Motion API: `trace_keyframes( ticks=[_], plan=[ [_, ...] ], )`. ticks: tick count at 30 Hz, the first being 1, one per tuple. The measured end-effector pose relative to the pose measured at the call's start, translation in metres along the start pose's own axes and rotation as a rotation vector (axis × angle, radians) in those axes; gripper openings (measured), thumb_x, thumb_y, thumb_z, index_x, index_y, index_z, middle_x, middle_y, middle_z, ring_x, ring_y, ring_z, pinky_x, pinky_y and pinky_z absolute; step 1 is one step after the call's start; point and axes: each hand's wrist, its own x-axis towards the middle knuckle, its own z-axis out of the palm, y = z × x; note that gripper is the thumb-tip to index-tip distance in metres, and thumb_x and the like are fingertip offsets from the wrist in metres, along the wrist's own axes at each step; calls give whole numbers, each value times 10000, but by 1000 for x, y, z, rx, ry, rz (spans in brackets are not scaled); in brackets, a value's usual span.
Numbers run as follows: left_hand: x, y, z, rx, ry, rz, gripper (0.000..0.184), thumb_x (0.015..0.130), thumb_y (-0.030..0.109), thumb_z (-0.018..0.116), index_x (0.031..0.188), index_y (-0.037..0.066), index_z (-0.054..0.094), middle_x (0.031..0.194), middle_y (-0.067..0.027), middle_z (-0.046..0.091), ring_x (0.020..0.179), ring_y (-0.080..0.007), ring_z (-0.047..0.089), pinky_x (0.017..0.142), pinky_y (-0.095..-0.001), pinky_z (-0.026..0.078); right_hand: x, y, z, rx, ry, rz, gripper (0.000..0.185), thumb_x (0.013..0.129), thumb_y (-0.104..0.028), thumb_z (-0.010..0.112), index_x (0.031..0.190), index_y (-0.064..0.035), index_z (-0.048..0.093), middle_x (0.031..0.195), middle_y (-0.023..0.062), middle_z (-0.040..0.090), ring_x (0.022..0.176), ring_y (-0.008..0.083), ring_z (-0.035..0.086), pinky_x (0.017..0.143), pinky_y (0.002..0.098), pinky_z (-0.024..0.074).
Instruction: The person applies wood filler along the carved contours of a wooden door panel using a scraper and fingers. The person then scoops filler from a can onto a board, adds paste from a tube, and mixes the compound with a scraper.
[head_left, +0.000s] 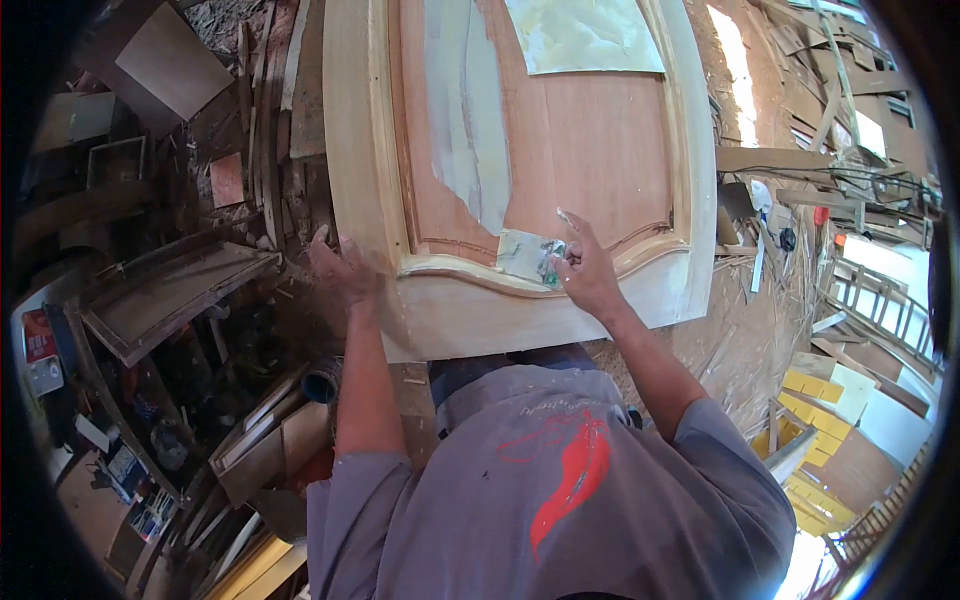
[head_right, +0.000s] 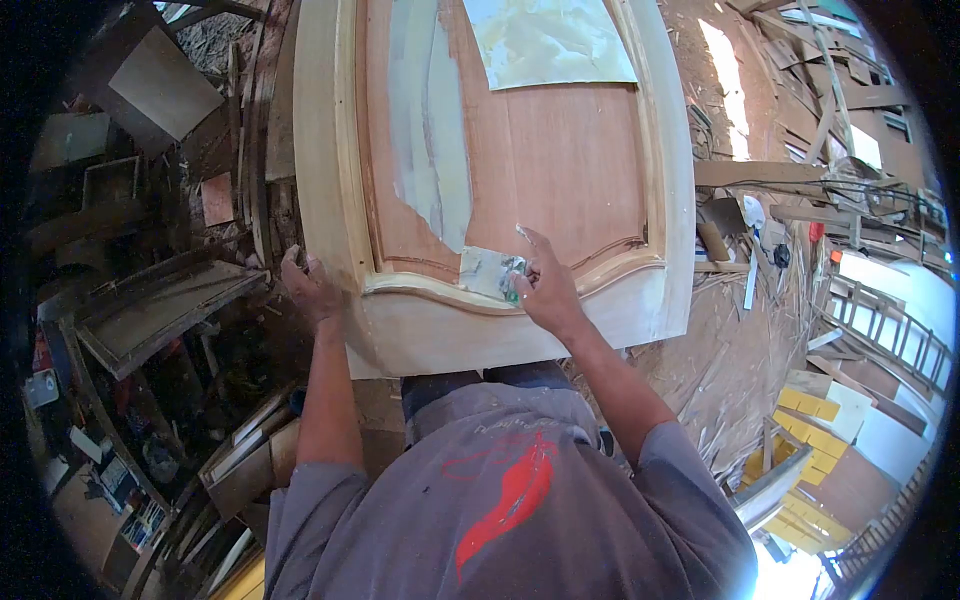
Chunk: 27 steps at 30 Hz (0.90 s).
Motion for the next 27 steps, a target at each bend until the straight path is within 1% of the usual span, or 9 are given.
trace_keyframes(
  ticks=[3, 6, 9, 12, 15, 18, 21, 24, 27],
  plan=[
    [-1, 2, -1, -32, -12, -22, 403, 1014, 181, 580, 1353, -38, 566, 1322, -252, 603, 1251, -416, 576, 1053, -482, 493, 3, 13, 9, 147, -38, 26, 754, 938, 7, 691, 1603, -90, 349, 725, 24, 565, 668, 78, 507, 634, 254, 435],
    [0, 0, -2, -7, -25, -28, 412, 1017, 186, 575, 1363, -36, 560, 1337, -256, 595, 1257, -417, 575, 1055, -478, 495, 11, 18, 11, 298, -8, 40, 743, 952, 9, 686, 1604, -82, 340, 744, 22, 580, 675, 59, 497, 632, 238, 428],
    [1, 0, -3, -12, -32, -6, 421, 1012, 192, 573, 1365, -37, 557, 1342, -259, 595, 1256, -419, 576, 1055, -477, 495, 9, 17, 0, 221, -47, 8, 742, 953, 3, 692, 1602, -85, 344, 745, 9, 574, 673, 59, 492, 630, 234, 419],
    [2, 3, -4, -5, -34, -18, 425, 1006, 190, 573, 1361, -41, 558, 1327, -262, 603, 1247, -429, 576, 1049, -485, 489, 2, 11, -4, 72, -38, 4, 725, 926, -24, 712, 1575, -108, 401, 722, 52, 561, 638, 117, 509, 630, 296, 464],
    [2, 8, -5, 11, -29, -18, 427, 1001, 194, 572, 1354, -45, 558, 1317, -271, 606, 1240, -443, 573, 1053, -496, 474, -1, 12, 3, 20, -16, -1, 721, 926, -31, 711, 1573, -101, 401, 713, 59, 563, 634, 127, 514, 632, 304, 472],
    [4, 6, -4, -24, -12, -2, 435, 970, 214, 614, 1305, -63, 582, 1271, -272, 620, 1226, -456, 564, 1083, -523, 429, 4, 25, 16, 171, -3, -27, 711, 970, 21, 675, 1592, -69, 344, 788, -1, 572, 710, 56, 511, 647, 224, 426],
    [3, 11, -7, -42, -12, -2, 432, 967, 206, 615, 1305, -61, 582, 1273, -269, 620, 1234, -454, 557, 1082, -525, 427, 5, 25, 16, 119, 24, -68, 709, 970, 37, 671, 1588, -62, 338, 813, 16, 603, 728, 57, 543, 653, 226, 447],
    [1, 11, -5, -34, -10, -42, 429, 963, 201, 613, 1302, -61, 582, 1273, -265, 622, 1241, -452, 554, 1088, -523, 424, -5, 25, 20, 219, 48, -8, 703, 970, 38, 675, 1582, -67, 345, 854, 44, 639, 756, 61, 568, 663, 230, 459],
    [2, 4, -2, -25, -17, -30, 433, 954, 191, 619, 1302, -63, 581, 1278, -267, 621, 1237, -452, 559, 1090, -519, 425, -11, 24, 29, 275, 65, 18, 682, 977, 38, 668, 1575, -74, 360, 874, 51, 660, 757, 69, 567, 665, 233, 461]
  ],
)
